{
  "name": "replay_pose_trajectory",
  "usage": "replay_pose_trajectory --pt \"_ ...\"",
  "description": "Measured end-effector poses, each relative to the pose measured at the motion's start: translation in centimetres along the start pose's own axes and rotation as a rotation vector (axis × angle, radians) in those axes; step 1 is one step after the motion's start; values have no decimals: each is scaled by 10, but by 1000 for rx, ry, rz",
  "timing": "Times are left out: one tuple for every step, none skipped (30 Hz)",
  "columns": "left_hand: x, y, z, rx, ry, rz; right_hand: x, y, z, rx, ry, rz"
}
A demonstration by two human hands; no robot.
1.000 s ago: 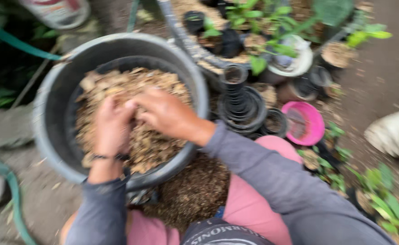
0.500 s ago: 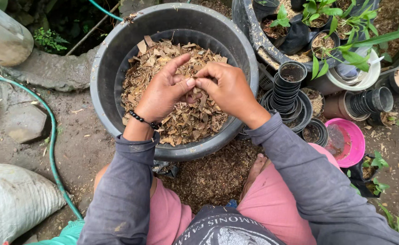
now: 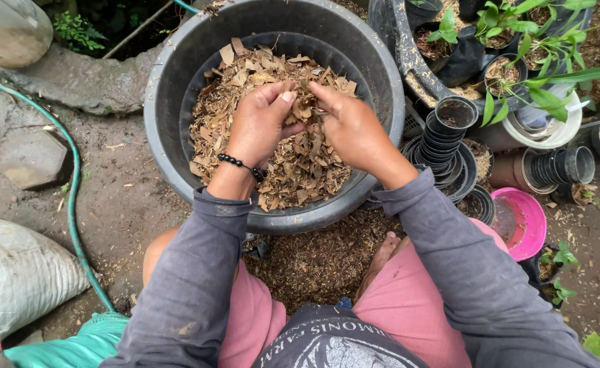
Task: The person sits on the ground and mixes wood chips in a large black basin using both hands. They repeatedly lift, turn, and break apart the chips to blend them with finer material. The person occasionally picks out larger pieces and continues mixing until the end of the clip.
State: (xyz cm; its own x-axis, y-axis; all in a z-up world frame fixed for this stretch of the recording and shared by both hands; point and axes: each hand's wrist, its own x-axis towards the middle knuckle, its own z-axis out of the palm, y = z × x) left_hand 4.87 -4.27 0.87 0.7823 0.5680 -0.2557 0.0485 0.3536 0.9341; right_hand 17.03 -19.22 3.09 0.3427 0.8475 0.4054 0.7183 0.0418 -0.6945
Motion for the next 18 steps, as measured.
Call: replay_pose_trajectory --pt "0 0 1 -21 -30 -11 2 2 2 121 -16 210" --pt "-1 0 1 -41 -58 -21 4 4 3 244 -35 419" --pt "-3 -1 2 -61 -87 -31 5 5 4 180 -12 372" --pt "-4 -1 2 6 -111 -15 7 6 5 117 9 325" --pt "-5 -1 2 72 -135 1 8 5 5 55 31 277" --pt "-6 -2 3 139 -158 17 9 4 6 43 36 286" --pt "-6 -2 3 113 -159 15 10 2 5 31 42 295" --pt "-4 -3 4 88 -160 14 11 0 4 19 48 304" --pt "-3 -3 4 63 -162 13 12 -2 2 16 42 281" --pt "-2 -3 4 45 -170 11 14 -4 -1 12 38 259" --pt "-1 -3 3 27 -178 9 15 -7 -5 8 33 237" --pt "0 -1 2 9 -188 9 16 -9 -9 -1 21 220" --pt "0 0 1 47 -225 33 17 -12 -13 -11 8 202" --pt "-1 2 1 84 -262 55 17 -15 -16 -21 -6 186" --pt "-2 3 1 121 -300 78 16 -17 -18 -84 -9 84" --pt "-4 5 2 116 -301 83 15 -19 -18 -146 -15 -17" --pt "-6 7 3 111 -302 88 13 -20 -17 -206 -22 -119" --pt "-9 8 5 107 -305 90 11 -20 -16 -250 2 -104"
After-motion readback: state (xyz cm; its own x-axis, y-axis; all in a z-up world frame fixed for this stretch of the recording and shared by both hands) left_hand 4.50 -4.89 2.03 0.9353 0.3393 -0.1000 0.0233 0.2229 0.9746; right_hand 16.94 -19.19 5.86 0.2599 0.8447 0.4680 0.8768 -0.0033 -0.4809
